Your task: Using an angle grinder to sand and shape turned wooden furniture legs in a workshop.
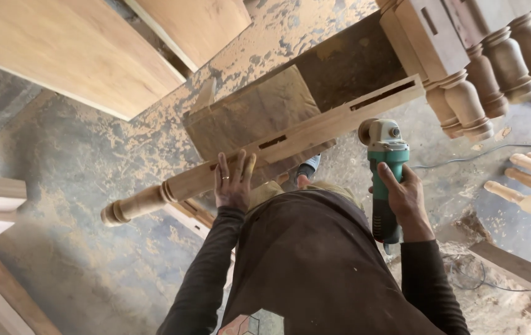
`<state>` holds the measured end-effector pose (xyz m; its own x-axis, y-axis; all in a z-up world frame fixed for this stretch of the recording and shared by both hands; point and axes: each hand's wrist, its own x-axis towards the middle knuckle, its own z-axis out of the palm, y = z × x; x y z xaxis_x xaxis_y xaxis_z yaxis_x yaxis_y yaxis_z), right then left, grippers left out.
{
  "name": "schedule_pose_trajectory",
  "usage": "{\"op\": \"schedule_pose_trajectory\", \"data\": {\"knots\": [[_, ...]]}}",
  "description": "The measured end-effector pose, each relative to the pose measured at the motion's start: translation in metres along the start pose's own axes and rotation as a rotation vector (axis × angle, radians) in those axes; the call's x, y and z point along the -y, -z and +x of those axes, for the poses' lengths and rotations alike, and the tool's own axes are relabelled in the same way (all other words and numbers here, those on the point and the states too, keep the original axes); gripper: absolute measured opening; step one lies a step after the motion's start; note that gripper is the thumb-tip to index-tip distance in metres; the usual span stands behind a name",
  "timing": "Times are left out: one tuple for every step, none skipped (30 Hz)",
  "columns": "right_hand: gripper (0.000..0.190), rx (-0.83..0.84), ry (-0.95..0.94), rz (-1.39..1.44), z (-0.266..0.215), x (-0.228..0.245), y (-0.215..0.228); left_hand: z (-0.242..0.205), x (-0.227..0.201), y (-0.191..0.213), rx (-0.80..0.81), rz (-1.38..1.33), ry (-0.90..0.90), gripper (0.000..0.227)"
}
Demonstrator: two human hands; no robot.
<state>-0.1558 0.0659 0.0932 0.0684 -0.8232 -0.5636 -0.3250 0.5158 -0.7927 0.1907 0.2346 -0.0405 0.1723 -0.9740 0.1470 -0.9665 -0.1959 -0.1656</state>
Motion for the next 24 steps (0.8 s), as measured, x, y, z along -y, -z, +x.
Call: {"op": "schedule_pose_trajectory", "data": {"knots": [[0.044,0.007,-0.005,-0.012,-0.004,-0.001,-0.006,-0.004,-0.007,-0.002,0.009,-0.005,0.011,0.062],[0.043,0.019,-0.001,-0.029,-0.008,-0.002,-0.012,-0.007,-0.012,-0.004,0.01,-0.159,0.026,0.062],[0.043,0.04,0.009,-0.046,-0.01,-0.001,-0.023,-0.01,-0.013,-0.006,0.006,-0.308,0.051,0.064],[0.043,0.056,0.008,-0.06,-0.015,0.003,-0.033,-0.014,-0.02,0.007,0.012,-0.307,0.071,0.064],[0.043,0.082,0.013,-0.121,-0.02,0.004,-0.045,-0.02,-0.026,0.021,0.075,-0.632,0.071,0.064],[0.043,0.107,0.019,-0.182,-0.025,0.006,-0.056,-0.025,-0.032,0.034,0.132,-0.958,0.072,0.063],[0.043,0.122,0.012,-0.191,-0.031,0.009,-0.071,-0.02,-0.039,0.05,0.138,-0.956,0.091,0.063],[0.049,0.169,0.008,-0.245,-0.037,0.011,-0.085,-0.015,-0.046,0.065,0.406,-1.29,0.137,0.07],[0.056,0.215,0.009,-0.301,-0.042,0.015,-0.099,-0.008,-0.053,0.079,0.676,-1.619,0.186,0.076],[0.056,0.229,0.006,-0.311,-0.05,0.012,-0.114,-0.011,-0.061,0.079,0.671,-1.624,0.205,0.076],[0.064,0.303,0.145,-0.31,-0.057,0.01,-0.128,-0.012,-0.069,0.077,0.6,-1.937,0.304,0.069],[0.073,0.378,0.285,-0.307,-0.064,0.007,-0.141,-0.012,-0.078,0.076,0.504,-2.246,0.407,0.062],[0.073,0.388,0.282,-0.314,-0.071,0.006,-0.153,-0.014,-0.067,0.086,0.497,-2.25,0.419,0.062],[0.072,0.414,0.344,-0.344,-0.078,0.005,-0.164,-0.016,-0.057,0.095,0.432,-2.312,0.61,0.059],[0.072,0.436,0.407,-0.371,-0.085,0.003,-0.176,-0.017,-0.046,0.102,0.367,-2.362,0.799,0.056],[0.072,0.442,0.404,-0.376,-0.087,-0.002,-0.183,-0.023,-0.041,0.102,0.363,-2.365,0.808,0.056],[0.07,0.455,0.319,-0.476,-0.09,-0.005,-0.189,-0.028,-0.036,0.103,0.338,-2.355,0.904,0.055],[0.069,0.467,0.233,-0.576,-0.094,-0.008,-0.196,-0.034,-0.03,0.105,0.314,-2.341,1.0,0.056],[0.069,0.472,0.227,-0.588,-0.096,-0.018,-0.197,-0.04,-0.028,0.104,0.311,-2.349,1.012,0.056],[0.067,0.482,0.275,-0.564,-0.099,-0.029,-0.198,-0.048,-0.026,0.103,0.349,-2.285,1.008,0.057],[0.064,0.495,0.336,-0.54,-0.098,-0.037,-0.202,-0.051,-0.021,0.1,0.372,-2.22,0.995,0.058],[0.064,0.503,0.343,-0.551,-0.098,-0.041,-0.207,-0.048,-0.015,0.1,0.356,-2.228,1.001,0.058],[0.068,0.466,0.328,-0.543,-0.101,-0.047,-0.209,-0.049,-0.012,0.103,0.408,-2.093,1.009,0.06],[0.073,0.429,0.314,-0.535,-0.105,-0.053,-0.21,-0.051,-0.009,0.106,0.458,-1.957,1.015,0.063]]}}
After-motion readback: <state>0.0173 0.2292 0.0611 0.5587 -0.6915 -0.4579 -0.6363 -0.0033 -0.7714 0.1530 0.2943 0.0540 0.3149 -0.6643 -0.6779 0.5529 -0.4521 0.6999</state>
